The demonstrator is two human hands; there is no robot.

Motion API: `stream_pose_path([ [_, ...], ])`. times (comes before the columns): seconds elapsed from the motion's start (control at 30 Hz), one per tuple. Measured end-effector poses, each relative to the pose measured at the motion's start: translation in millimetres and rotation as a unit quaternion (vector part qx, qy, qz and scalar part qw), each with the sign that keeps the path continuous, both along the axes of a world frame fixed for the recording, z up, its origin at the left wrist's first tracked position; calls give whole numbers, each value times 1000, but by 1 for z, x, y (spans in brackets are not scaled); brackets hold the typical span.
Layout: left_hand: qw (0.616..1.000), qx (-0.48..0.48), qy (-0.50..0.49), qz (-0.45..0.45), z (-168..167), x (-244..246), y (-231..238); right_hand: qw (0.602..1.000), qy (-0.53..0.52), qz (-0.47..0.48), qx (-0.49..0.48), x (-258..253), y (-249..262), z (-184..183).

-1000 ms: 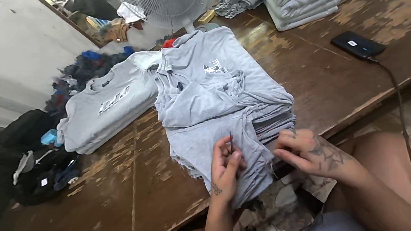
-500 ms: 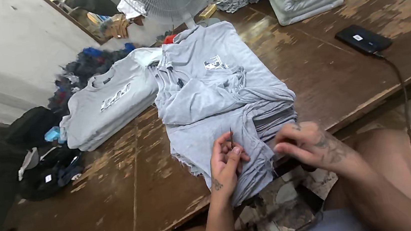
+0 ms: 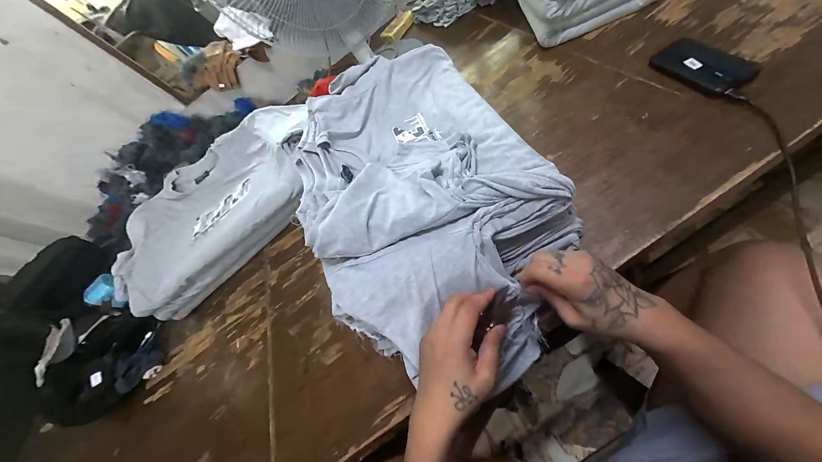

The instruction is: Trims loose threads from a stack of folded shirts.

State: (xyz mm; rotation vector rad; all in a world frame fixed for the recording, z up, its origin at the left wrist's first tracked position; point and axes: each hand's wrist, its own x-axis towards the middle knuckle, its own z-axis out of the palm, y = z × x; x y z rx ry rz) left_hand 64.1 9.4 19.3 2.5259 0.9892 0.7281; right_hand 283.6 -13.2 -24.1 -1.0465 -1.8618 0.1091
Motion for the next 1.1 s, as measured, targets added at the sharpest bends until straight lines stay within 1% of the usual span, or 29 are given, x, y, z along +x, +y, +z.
stream_pose_path([
  [0.1, 999, 46, 6, 20, -2, 4, -3, 1000, -4, 5, 11, 0, -5, 4],
  [0.2, 999, 41, 7, 8, 0, 1, -2, 1000, 0, 5, 4, 0, -6, 3],
  [0.27, 999, 50, 16, -2, 0, 3, -1, 1000, 23, 11, -5, 0, -7, 3],
  [0.33, 997, 78, 13, 12, -1, 7, -1, 997, 52, 45, -19, 1, -10, 4],
  [0.37, 997, 74, 4, 22, -2, 8, -1, 995, 61, 69, -25, 1, -12, 6],
  [0.4, 998, 49, -17, 31, -2, 8, 0, 994, 66, 88, -27, 1, -14, 7],
  [0.43, 998, 2, -56, 42, -1, 7, 0, 993, 73, 95, -20, 0, -15, 9],
  [0.47, 990, -60, -114, 51, -1, 6, 1, 994, 69, 84, -4, -2, -14, 10],
  [0.53, 959, -153, -228, 67, -4, 7, 2, 999, 34, 31, 25, -8, -7, 9],
  [0.57, 947, -176, -260, 71, -6, 7, 2, 1000, 12, 12, 25, -10, -2, 6],
  [0.63, 939, -191, -280, 66, -8, 6, 1, 999, 3, -11, 53, -14, 11, -8],
  [0.67, 941, -188, -275, 56, -9, 3, 1, 997, 14, -17, 71, -12, 11, -12],
  [0.7, 946, -179, -266, 43, -9, -2, 1, 998, 25, -10, 64, -5, 6, -9],
  [0.77, 959, -145, -242, 19, -8, -15, 2, 999, 10, 42, -12, 15, -15, 8],
  [0.8, 965, -124, -231, 19, -7, -21, 0, 996, -19, 64, -53, 24, -24, 15],
  [0.83, 968, -112, -222, 22, -6, -25, -2, 994, -41, 70, -72, 28, -29, 20],
  [0.9, 973, -105, -204, 23, -5, -29, -1, 997, -34, 54, -50, 23, -28, 27],
  [0.93, 979, -98, -179, 26, -5, -28, 0, 998, -18, 44, -31, 16, -23, 28],
  [0.97, 987, -86, -129, 36, -4, -28, 2, 999, -5, 36, -18, 7, -16, 28],
  [1.03, 996, -69, 3, 56, 3, -26, 2, 999, -10, 24, -20, -13, 0, 20],
  [1.07, 996, -65, 38, 53, 6, -25, 3, 999, -20, 18, -29, -20, 5, 13],
  [1.1, 996, -53, 47, 45, 9, -25, 5, 999, -23, 14, -35, -25, 9, 8],
])
